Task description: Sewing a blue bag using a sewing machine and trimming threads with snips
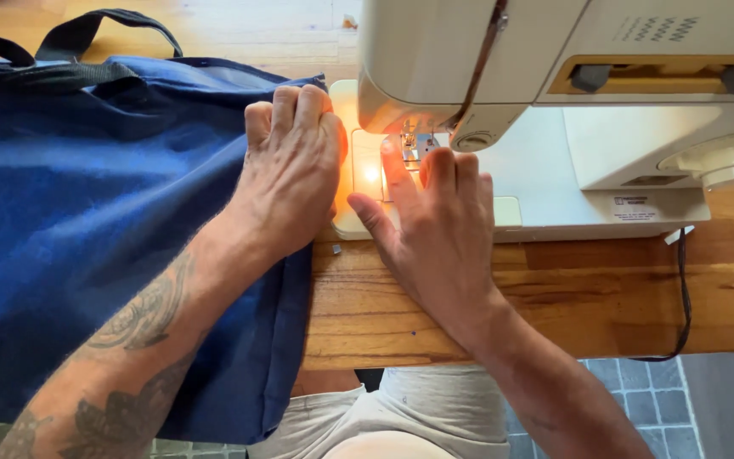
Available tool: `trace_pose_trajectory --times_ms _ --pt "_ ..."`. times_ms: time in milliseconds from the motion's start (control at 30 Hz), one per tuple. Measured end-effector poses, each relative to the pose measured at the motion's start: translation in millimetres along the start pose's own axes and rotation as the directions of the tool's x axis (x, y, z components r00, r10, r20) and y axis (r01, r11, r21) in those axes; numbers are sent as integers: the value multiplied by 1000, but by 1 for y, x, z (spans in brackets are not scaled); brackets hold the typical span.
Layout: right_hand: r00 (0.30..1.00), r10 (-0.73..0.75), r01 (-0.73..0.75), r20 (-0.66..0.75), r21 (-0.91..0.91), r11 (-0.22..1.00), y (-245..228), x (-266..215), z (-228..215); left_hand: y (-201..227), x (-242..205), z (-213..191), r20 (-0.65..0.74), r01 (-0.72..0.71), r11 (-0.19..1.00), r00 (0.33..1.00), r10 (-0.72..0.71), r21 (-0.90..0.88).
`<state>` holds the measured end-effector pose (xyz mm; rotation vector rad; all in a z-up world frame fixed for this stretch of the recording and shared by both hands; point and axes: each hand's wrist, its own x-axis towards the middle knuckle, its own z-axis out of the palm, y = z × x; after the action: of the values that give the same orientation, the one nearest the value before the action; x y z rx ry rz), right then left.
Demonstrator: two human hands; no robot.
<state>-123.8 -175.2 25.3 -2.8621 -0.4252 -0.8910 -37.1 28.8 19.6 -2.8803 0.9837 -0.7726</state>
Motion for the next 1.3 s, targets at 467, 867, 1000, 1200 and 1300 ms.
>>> trace_pose_trajectory --times_ms 467,867,1000,1200,1300 --pt "981 119 -127 151 40 991 2 11 6 -14 16 9 -85 -18 1000 996 17 -7" --pt "969 137 -138 206 -8 990 -6 34 8 -49 75 66 -51 -125 988 991 120 -96" --pt "966 166 -155 196 -67 986 -6 30 13 -70 89 47 238 8 944 968 75 -330" --pt "979 142 -140 144 -27 990 -2 26 17 -121 88 1 586 324 871 808 -53 -369" --pt "980 143 -139 141 -38 990 -1 24 17 -122 79 -35 769 478 844 625 -132 -243"
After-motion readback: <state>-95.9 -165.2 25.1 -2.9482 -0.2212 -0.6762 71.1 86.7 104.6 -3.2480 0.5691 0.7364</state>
